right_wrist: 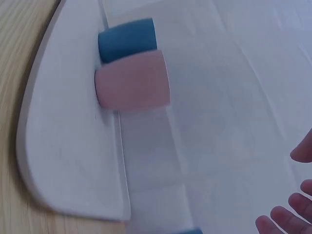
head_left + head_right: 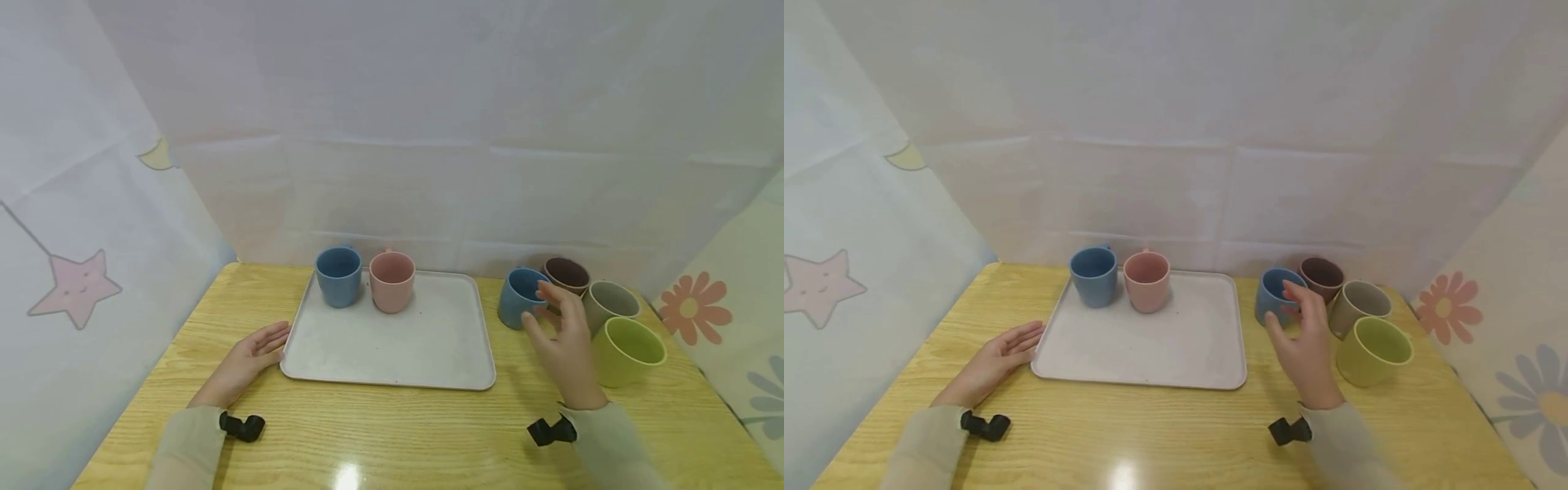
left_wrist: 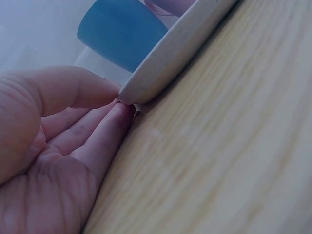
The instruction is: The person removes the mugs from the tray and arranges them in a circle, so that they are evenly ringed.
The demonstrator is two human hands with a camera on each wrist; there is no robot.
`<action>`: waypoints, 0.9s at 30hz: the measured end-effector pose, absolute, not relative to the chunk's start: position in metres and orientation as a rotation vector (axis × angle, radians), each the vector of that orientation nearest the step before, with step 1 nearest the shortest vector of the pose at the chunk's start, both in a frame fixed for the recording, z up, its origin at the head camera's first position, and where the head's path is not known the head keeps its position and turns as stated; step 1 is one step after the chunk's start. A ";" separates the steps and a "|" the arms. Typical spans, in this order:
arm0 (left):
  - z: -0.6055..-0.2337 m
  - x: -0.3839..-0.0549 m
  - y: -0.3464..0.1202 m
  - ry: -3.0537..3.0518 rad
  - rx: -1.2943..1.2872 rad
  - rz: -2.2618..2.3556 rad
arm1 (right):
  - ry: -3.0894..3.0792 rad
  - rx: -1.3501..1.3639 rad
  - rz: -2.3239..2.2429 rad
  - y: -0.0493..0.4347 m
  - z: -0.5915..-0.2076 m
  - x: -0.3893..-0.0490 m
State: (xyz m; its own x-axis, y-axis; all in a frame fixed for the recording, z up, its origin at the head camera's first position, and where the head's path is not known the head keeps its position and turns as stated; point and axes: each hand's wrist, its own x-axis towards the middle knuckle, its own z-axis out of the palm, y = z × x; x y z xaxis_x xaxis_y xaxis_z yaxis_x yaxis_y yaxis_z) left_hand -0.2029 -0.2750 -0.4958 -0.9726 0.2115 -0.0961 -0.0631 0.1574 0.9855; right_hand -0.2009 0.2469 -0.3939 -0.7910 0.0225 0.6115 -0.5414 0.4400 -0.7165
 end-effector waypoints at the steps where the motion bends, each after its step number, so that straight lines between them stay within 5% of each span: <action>1: -0.496 -0.203 -0.275 2.221 0.145 1.906 | -2.167 0.452 1.354 0.239 -0.391 -0.202; 27: -0.501 -0.205 -0.278 2.190 0.170 1.940 | -2.479 0.494 1.777 0.104 -0.451 -0.305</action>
State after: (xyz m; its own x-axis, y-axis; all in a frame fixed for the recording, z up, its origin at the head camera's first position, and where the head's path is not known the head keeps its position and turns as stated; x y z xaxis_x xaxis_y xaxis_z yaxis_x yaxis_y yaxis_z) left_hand -0.2046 -0.2778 -0.5005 -0.9712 0.2241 -0.0804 -0.0528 0.1264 0.9906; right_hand -0.3050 0.1043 -0.4513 -0.9476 -0.2262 0.2255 -0.2862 0.2880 -0.9138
